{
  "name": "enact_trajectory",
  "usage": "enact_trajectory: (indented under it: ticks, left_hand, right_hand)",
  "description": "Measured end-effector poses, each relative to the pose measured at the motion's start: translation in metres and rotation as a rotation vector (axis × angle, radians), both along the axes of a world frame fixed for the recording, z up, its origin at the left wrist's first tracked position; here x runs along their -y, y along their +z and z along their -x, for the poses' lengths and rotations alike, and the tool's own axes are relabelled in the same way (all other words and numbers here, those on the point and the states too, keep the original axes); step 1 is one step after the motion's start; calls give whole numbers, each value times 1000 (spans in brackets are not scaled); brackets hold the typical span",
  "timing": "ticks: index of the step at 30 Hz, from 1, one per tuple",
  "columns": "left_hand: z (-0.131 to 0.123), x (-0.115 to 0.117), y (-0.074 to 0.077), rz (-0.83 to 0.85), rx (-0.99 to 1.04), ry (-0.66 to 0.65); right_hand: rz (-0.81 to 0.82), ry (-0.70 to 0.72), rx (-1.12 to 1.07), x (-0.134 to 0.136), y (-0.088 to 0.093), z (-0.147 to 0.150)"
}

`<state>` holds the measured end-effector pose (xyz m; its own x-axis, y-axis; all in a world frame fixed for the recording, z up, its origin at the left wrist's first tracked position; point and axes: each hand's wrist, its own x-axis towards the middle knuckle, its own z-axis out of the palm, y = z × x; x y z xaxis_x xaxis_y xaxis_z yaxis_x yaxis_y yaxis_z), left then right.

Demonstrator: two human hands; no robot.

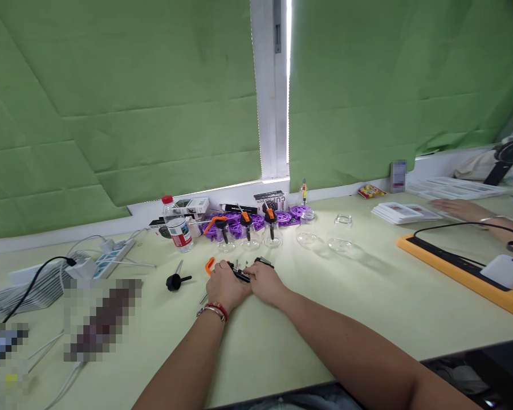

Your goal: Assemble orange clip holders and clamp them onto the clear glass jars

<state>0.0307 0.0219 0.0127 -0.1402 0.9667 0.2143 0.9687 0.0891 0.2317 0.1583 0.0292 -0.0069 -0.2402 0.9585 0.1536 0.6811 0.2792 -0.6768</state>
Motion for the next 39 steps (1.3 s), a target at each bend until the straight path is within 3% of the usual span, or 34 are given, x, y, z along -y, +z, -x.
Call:
enact_trajectory:
  ticks: [3, 9, 15, 19, 28, 32, 39]
  left_hand:
    - [0, -1, 0, 11, 3, 7]
    - [0, -1, -2, -4, -5, -1]
    - [0, 0, 0, -1, -4, 1]
    - [0, 0, 0, 3, 2, 5]
    - [5, 2, -5, -163, 63, -9]
    - [11, 4, -2, -163, 95, -38]
    - [29, 8, 10, -60, 194, -35]
  right_hand:
    - [-22, -37, -10, 1, 0, 1]
    - [-31, 27, 27, 2, 2, 1]
    - [16, -92, -69, 4, 4, 0]
    - [33, -96, -121, 7, 4, -3]
    - [132, -59, -422, 6, -4, -10]
    - [194, -58, -515, 5, -4, -9]
    - [136, -35, -254, 14, 11, -17]
